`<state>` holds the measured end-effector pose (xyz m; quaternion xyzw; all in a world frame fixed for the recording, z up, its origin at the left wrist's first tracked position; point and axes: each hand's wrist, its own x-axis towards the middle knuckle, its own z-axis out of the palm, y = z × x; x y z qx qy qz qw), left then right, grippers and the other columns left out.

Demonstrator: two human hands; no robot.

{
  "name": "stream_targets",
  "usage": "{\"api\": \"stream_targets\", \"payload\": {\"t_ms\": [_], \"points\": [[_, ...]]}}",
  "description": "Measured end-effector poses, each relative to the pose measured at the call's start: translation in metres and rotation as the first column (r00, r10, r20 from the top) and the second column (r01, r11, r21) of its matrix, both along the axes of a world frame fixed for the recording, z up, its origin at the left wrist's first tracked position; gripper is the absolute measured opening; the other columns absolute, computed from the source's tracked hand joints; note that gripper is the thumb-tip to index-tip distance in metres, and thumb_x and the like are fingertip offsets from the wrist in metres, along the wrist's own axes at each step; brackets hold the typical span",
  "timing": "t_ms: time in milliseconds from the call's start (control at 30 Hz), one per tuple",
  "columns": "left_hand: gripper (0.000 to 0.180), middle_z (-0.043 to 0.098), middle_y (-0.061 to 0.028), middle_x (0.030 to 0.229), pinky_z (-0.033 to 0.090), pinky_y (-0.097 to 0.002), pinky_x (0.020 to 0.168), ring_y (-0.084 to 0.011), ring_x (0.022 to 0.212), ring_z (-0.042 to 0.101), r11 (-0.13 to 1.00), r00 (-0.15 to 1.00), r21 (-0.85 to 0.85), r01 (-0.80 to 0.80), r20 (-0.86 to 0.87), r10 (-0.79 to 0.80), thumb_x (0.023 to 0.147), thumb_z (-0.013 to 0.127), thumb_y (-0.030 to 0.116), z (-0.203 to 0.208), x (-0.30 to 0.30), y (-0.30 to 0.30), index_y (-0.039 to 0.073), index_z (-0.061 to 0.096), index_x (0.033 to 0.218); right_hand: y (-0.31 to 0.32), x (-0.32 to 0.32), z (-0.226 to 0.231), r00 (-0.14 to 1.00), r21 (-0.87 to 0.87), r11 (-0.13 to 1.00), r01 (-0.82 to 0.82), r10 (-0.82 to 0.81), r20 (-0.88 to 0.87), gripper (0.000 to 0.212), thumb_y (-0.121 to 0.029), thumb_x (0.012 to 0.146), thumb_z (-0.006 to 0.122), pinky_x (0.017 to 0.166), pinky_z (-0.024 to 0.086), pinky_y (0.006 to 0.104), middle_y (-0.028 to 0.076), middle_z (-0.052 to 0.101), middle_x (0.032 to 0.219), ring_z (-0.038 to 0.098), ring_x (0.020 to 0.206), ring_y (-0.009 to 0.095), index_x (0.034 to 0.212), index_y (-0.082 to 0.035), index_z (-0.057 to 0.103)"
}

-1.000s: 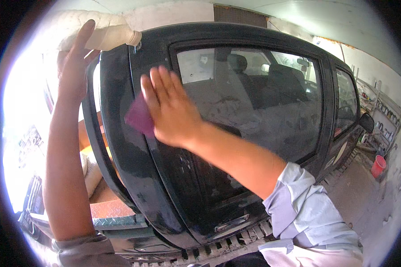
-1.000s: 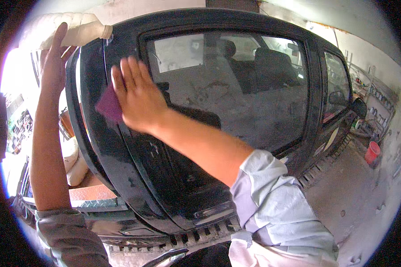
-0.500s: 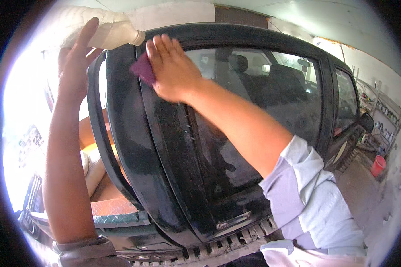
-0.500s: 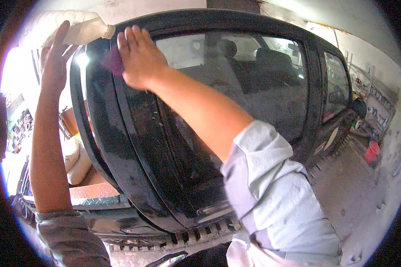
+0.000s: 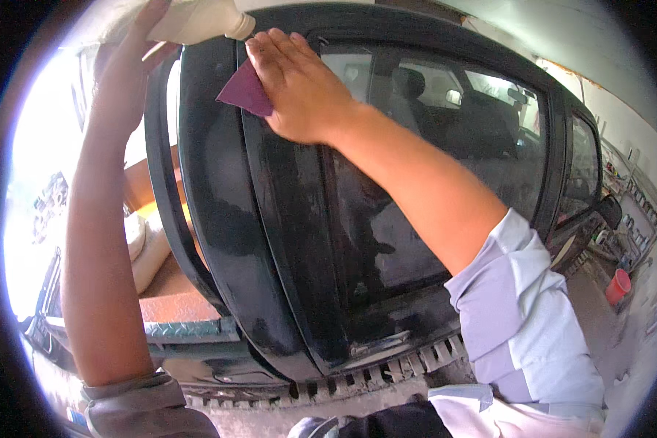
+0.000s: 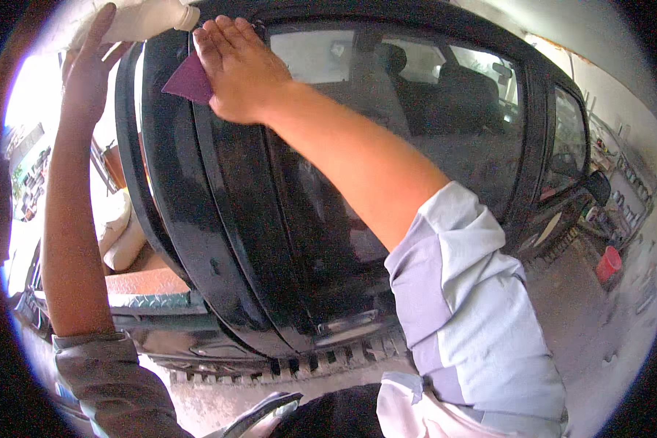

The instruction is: The person repeatedly pours liquid from a plastic bottle onto a car window and wipes the surface with a purple cloth. The person moves around the window, treating different sections and occasionally refilling the bottle from a bucket.

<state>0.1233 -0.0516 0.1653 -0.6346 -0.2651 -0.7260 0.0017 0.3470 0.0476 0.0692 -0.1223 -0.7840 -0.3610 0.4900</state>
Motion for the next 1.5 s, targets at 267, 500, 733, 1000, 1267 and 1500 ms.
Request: {"api": "stream_targets", "payload": {"t_ms": [267, 500, 733, 1000, 1267, 1500], "points": [[0.054, 0.058, -0.0191, 0.133, 0.048, -0.0444, 0.107, -0.0311, 0.124, 0.057, 1.000, 0.999, 0.008, -0.020, -0.044, 0.020, 0.094, 0.066, 0.036, -0.038, -0.040, -0.005, 0.000, 0.057, 0.134, -0.094, 0.038, -0.237, 0.962, -0.234, 0.972, 0.020, 0.045, 0.270, 0.070, -0.024, 0.097, 0.045, 0.123, 0.013, 0.0518, 0.026, 0.018, 0.161, 0.019, 0.151, 0.039, 0.156, 0.000, 0.016], [0.063, 0.054, -0.0205, 0.136, 0.044, -0.0464, 0.109, -0.0327, 0.127, 0.055, 0.988, 0.992, -0.089, -0.128, -0.031, 0.126, 0.094, 0.064, 0.045, -0.044, -0.010, -0.035, 0.001, 0.052, 0.138, -0.005, 0.013, -0.018, 0.996, 0.036, 0.999, 0.005, -0.008, 0.091, 0.079, -0.035, 0.091, 0.060, 0.120, 0.019, 0.0571, 0.028, 0.029, 0.155, 0.026, 0.146, 0.044, 0.151, 0.003, 0.025], [0.083, 0.054, -0.0200, 0.136, 0.037, -0.0488, 0.113, -0.0355, 0.129, 0.051, 0.956, 0.988, -0.287, -0.068, 0.110, 0.104, 0.089, 0.067, 0.055, -0.069, 0.077, -0.117, -0.002, 0.039, 0.143, -0.089, 0.058, -0.254, 0.941, -0.244, 0.970, 0.024, 0.060, 0.333, 0.068, -0.022, 0.097, 0.039, 0.123, 0.011, 0.0508, 0.023, 0.012, 0.164, 0.014, 0.153, 0.037, 0.157, -0.002, 0.015], [0.085, 0.054, -0.0197, 0.134, 0.037, -0.0488, 0.113, -0.0365, 0.127, 0.052, 0.957, 0.951, -0.186, -0.222, 0.178, 0.255, 0.089, 0.067, 0.055, -0.068, 0.102, -0.105, -0.001, 0.036, 0.144, -0.025, 0.020, -0.065, 0.966, -0.046, 0.995, -0.088, 0.096, 0.239, 0.075, -0.029, 0.094, 0.057, 0.122, 0.020, 0.0495, 0.020, 0.029, 0.159, 0.024, 0.149, 0.035, 0.155, -0.003, 0.022], [0.070, 0.058, -0.0154, 0.126, 0.041, -0.0466, 0.110, -0.0283, 0.119, 0.057, 0.961, 0.950, -0.165, -0.223, 0.184, 0.253, 0.090, 0.069, 0.050, -0.083, 0.092, -0.111, 0.000, 0.048, 0.133, -0.089, 0.036, -0.229, 0.873, -0.159, 0.987, -0.002, 0.080, 0.481, 0.055, -0.020, 0.101, 0.030, 0.124, 0.012, 0.0505, 0.022, 0.022, 0.162, 0.019, 0.152, 0.035, 0.153, 0.000, 0.029], [0.065, 0.054, -0.0227, 0.136, 0.047, -0.0448, 0.107, -0.0313, 0.128, 0.054, 0.917, 0.918, -0.095, -0.387, -0.129, 0.374, 0.094, 0.064, 0.045, -0.081, 0.015, -0.097, -0.005, 0.054, 0.134, -0.047, 0.002, -0.073, 0.952, -0.032, 0.998, -0.052, 0.059, 0.302, 0.064, -0.024, 0.094, 0.052, 0.120, 0.026, 0.0458, 0.022, 0.038, 0.154, 0.034, 0.145, 0.034, 0.148, 0.005, 0.033]]}}
